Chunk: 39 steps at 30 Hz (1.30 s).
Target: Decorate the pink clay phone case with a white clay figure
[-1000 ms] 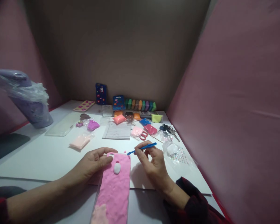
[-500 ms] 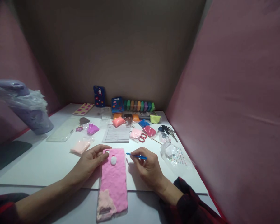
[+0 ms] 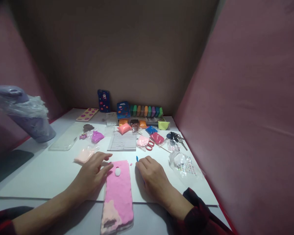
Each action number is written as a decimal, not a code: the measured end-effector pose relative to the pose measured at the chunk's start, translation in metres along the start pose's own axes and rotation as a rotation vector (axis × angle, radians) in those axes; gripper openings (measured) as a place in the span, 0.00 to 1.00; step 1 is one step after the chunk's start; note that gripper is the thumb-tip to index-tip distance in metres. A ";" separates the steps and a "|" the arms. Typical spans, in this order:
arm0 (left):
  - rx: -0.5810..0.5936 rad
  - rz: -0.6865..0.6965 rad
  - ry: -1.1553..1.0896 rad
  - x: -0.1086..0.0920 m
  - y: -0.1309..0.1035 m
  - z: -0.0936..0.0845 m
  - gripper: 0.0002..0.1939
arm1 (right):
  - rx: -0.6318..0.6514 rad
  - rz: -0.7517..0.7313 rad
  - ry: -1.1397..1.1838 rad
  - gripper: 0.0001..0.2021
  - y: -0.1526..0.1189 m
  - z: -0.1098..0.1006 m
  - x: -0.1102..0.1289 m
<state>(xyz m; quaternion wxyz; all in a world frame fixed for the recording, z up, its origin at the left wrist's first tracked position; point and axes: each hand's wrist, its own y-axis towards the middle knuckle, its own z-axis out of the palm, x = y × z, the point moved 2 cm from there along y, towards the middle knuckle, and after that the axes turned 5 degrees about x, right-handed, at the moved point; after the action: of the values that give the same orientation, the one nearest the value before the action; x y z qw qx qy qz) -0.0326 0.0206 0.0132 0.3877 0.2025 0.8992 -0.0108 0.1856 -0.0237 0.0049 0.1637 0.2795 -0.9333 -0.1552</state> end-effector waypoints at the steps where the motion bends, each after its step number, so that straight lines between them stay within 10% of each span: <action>1: 0.005 -0.027 -0.067 0.000 0.001 -0.001 0.12 | 0.013 -0.003 -0.020 0.15 0.000 0.000 0.000; 13: 0.112 -0.383 -1.119 -0.005 0.004 -0.012 0.19 | -0.040 0.083 -0.039 0.09 0.019 0.002 0.006; 27: 0.116 -0.387 -1.373 -0.003 0.004 -0.008 0.22 | -0.031 0.106 -0.007 0.07 0.022 0.011 0.004; 39: 0.156 -0.370 -1.412 0.000 0.003 -0.008 0.24 | 0.005 0.200 0.563 0.07 0.045 -0.035 0.029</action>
<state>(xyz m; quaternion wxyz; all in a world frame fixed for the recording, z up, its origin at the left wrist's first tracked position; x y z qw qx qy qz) -0.0365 0.0246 0.0193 0.8509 0.0194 0.4513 -0.2681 0.1548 -0.0118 0.0599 0.4299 0.2184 -0.8745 -0.0523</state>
